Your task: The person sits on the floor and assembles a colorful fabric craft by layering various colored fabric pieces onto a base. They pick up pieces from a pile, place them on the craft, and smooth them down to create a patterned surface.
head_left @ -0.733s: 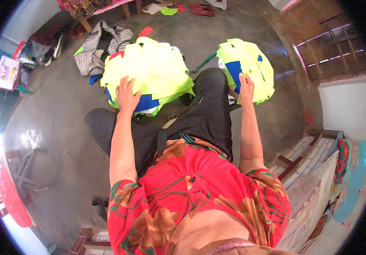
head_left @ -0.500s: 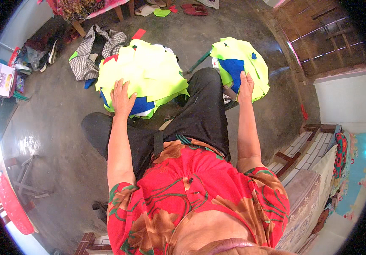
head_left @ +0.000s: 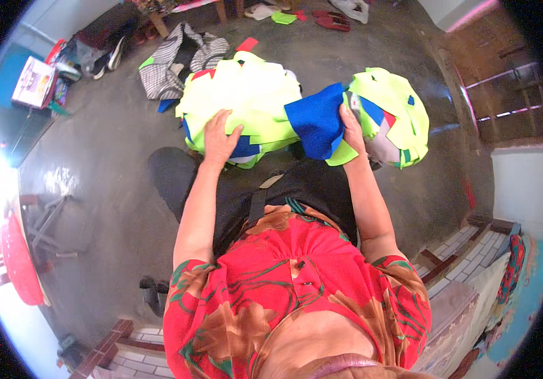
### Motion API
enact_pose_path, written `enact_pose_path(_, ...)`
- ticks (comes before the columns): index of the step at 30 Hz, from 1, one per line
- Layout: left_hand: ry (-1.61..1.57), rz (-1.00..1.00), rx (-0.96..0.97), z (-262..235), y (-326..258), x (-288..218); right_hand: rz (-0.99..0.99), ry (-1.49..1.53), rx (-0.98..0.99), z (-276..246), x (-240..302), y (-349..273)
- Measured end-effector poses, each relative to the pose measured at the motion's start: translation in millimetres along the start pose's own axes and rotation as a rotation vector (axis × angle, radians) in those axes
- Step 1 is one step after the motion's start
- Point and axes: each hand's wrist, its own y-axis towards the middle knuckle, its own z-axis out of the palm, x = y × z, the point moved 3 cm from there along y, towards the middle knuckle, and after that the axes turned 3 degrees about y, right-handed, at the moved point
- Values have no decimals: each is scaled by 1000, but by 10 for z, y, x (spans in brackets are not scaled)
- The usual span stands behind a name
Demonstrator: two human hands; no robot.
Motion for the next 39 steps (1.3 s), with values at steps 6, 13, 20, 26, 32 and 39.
enact_pose_path(6, -654, -321, 419, 179, -363, -450, 226, 85, 52, -195, -817, 163)
enact_pose_path(13, -999, -527, 450, 263, -421, -678, 288, 163, 58, -176, -822, 126)
enact_pose_path(20, -1046, -580, 509, 335, -383, -866, 312, 99, -29, -48, -798, 124)
enact_pose_path(26, -1079, -662, 407, 317, -386, -848, 337, 159, -67, -39, -796, 148)
enact_pose_path(32, -1181, -610, 252, 120, -363, -842, 242, 263, -19, -86, -732, 186)
enact_pose_path(39, -1233, -578, 106, -230, -56, -740, 187, 332, -149, -118, -724, 233)
